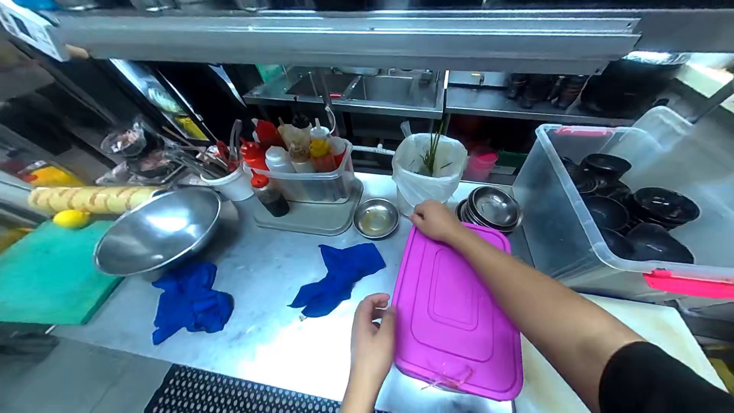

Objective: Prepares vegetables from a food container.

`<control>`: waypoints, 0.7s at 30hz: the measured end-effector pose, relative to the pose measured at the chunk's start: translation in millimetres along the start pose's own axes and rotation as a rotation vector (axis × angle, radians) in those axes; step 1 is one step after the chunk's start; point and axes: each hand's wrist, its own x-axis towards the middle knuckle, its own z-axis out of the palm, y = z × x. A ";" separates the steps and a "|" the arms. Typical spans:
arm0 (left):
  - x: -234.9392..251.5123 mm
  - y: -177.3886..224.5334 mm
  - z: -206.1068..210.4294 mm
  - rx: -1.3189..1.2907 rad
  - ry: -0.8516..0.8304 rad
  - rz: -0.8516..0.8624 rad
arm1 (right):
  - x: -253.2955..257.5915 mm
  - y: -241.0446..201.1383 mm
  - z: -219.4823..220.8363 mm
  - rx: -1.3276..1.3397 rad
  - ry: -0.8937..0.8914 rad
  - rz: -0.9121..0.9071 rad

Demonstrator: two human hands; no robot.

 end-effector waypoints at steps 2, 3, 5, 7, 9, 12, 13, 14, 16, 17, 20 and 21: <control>-7.8 -1.0 4.4 0.045 -0.004 0.017 | -2.3 0.5 8.9 -0.003 0.079 0.013; -10.6 -0.9 7.3 0.050 -0.009 0.018 | -4.6 0.4 11.0 -0.013 0.112 0.017; -13.5 -0.1 12.3 0.058 -0.018 0.014 | -9.8 -2.4 13.0 -0.026 0.157 0.018; -15.7 0.3 14.2 0.076 -0.023 0.012 | -14.0 -7.7 13.8 -0.038 0.150 0.009; -16.7 2.3 13.9 0.081 -0.034 0.013 | -14.7 -10.4 14.1 -0.055 0.134 -0.008; -17.9 3.4 12.2 0.054 -0.071 0.002 | -14.4 -10.5 13.6 -0.062 0.120 -0.026; -17.8 3.9 11.4 0.049 -0.086 -0.008 | -14.9 -11.1 12.7 -0.061 0.110 -0.016; -16.7 5.0 10.6 0.052 -0.099 -0.015 | -15.9 -11.6 12.0 -0.048 0.110 0.001; -11.8 9.7 8.4 0.071 -0.126 -0.025 | -18.3 -11.9 9.4 -0.008 0.150 0.052; -7.4 12.2 6.6 0.090 -0.141 -0.024 | -19.4 -11.6 5.5 0.015 0.163 0.094; 11.8 21.8 5.4 0.181 -0.184 -0.008 | -27.5 -0.2 -11.7 0.020 0.099 0.222; 22.2 24.7 7.5 0.202 -0.179 0.008 | -30.1 5.5 -15.8 0.007 0.083 0.250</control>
